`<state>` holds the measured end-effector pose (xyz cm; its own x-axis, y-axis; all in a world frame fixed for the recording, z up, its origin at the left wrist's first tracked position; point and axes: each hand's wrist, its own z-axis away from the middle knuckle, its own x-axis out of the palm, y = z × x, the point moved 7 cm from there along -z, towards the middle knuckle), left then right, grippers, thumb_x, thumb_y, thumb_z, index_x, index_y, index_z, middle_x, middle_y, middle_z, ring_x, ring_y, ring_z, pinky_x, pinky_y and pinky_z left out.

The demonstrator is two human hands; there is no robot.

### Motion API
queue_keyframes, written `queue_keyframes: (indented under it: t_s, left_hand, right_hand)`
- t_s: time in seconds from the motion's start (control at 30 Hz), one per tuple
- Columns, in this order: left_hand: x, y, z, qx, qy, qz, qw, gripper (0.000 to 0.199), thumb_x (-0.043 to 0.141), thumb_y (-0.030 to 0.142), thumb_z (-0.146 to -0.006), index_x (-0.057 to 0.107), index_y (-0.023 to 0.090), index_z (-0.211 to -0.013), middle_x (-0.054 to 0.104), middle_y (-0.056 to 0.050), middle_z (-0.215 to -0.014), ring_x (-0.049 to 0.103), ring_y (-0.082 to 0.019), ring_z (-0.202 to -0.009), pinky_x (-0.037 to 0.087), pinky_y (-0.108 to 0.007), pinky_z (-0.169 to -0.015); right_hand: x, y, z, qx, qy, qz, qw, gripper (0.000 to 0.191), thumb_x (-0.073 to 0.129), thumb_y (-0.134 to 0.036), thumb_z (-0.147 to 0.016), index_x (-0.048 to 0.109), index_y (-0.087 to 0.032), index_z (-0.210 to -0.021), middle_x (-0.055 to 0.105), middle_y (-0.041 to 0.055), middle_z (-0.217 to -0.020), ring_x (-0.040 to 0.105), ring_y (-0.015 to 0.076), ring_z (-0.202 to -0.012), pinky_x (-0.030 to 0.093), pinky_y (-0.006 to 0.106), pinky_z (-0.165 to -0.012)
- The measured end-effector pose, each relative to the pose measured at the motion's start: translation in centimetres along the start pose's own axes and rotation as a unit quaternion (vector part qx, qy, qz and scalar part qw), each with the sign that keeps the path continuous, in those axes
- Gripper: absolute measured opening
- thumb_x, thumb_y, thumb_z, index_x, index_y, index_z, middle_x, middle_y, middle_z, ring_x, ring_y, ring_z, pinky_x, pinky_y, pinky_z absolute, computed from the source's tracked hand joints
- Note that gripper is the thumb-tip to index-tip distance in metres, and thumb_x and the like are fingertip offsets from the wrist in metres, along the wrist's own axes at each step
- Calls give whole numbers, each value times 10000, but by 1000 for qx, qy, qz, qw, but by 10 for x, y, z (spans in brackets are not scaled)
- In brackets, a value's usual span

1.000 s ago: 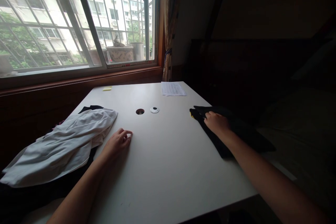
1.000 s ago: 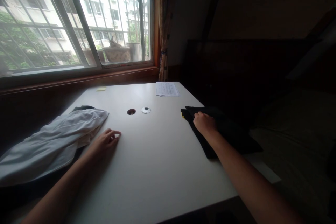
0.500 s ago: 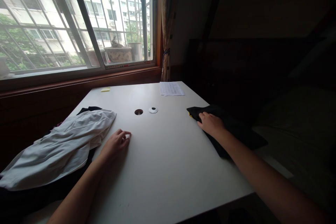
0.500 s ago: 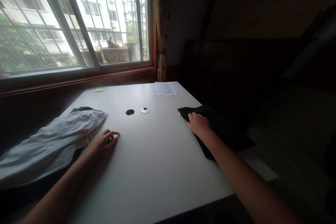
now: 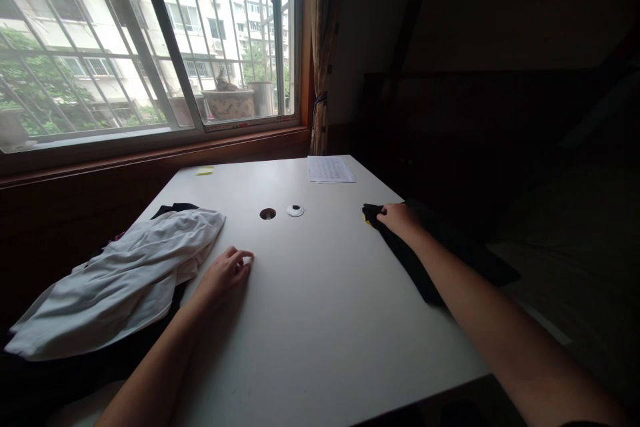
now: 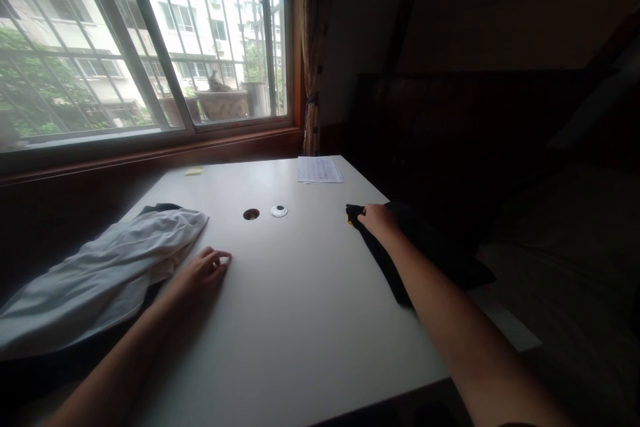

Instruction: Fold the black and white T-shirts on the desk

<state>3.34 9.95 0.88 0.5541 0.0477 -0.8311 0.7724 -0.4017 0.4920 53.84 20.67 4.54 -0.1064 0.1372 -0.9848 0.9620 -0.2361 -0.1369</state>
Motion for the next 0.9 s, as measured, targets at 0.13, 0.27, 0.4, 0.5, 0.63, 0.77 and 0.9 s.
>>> queue_keyframes:
  t_s: [0.13,0.27,0.4,0.5,0.63,0.77,0.9]
  left_hand:
    - [2,-1,-1,-4,-14,-7,1000,340,490,370,-947,711,227,-1161,610,-57,-990,639,-182,-816,496,-297,-757]
    - [2,-1,-1,2,-14,-16,1000,346,481,373,-953,707,226,-1170,609,-60,-1003,637,-189,-836,491,-308,-766]
    - [3,-3,0,9,-9,-11,1000,348,492,373,-952,707,222,-1180,608,-60,-996,635,-190,-827,496,-314,-762]
    - [5,-6,-1,13,-7,-3,1000,346,505,371,-950,708,220,-1187,604,-60,-1002,635,-187,-821,501,-313,-759]
    - [7,-11,-2,16,-10,-2,1000,341,511,374,-955,706,234,-1197,602,-54,-1005,634,-180,-811,504,-312,-763]
    - [8,-13,-1,23,-13,-4,1000,327,518,368,-959,702,251,-1203,600,-48,-1006,631,-177,-819,505,-309,-771]
    - [8,-13,-1,29,-18,-3,999,328,519,366,-961,698,252,-1211,595,-46,-1001,628,-175,-814,505,-304,-761]
  right_hand:
    - [0,26,-8,21,74,-155,985,329,571,-424,-901,744,-189,-1055,761,99,-998,704,258,-901,517,322,-756]
    - [17,24,-5,-73,68,-176,979,337,546,-389,-930,733,-175,-1111,740,110,-1133,683,254,-1048,518,337,-934]
    - [31,13,2,-118,86,-86,986,456,470,-459,-977,677,-202,-1292,616,115,-1398,540,316,-1302,398,431,-1140]
    - [36,0,7,-147,88,-33,985,607,338,-542,-1019,472,-224,-1518,416,74,-1605,369,308,-1463,290,470,-1220]
    - [57,-14,15,-148,-30,4,988,680,220,-606,-1026,305,-266,-1609,229,25,-1696,185,295,-1555,149,542,-1259]
    - [66,-22,22,-147,-53,28,987,698,220,-631,-1017,300,-275,-1612,165,32,-1711,121,284,-1571,76,556,-1262]
    - [65,-16,14,-137,-56,-35,988,699,166,-630,-1024,322,-272,-1603,224,21,-1695,176,255,-1563,114,528,-1267]
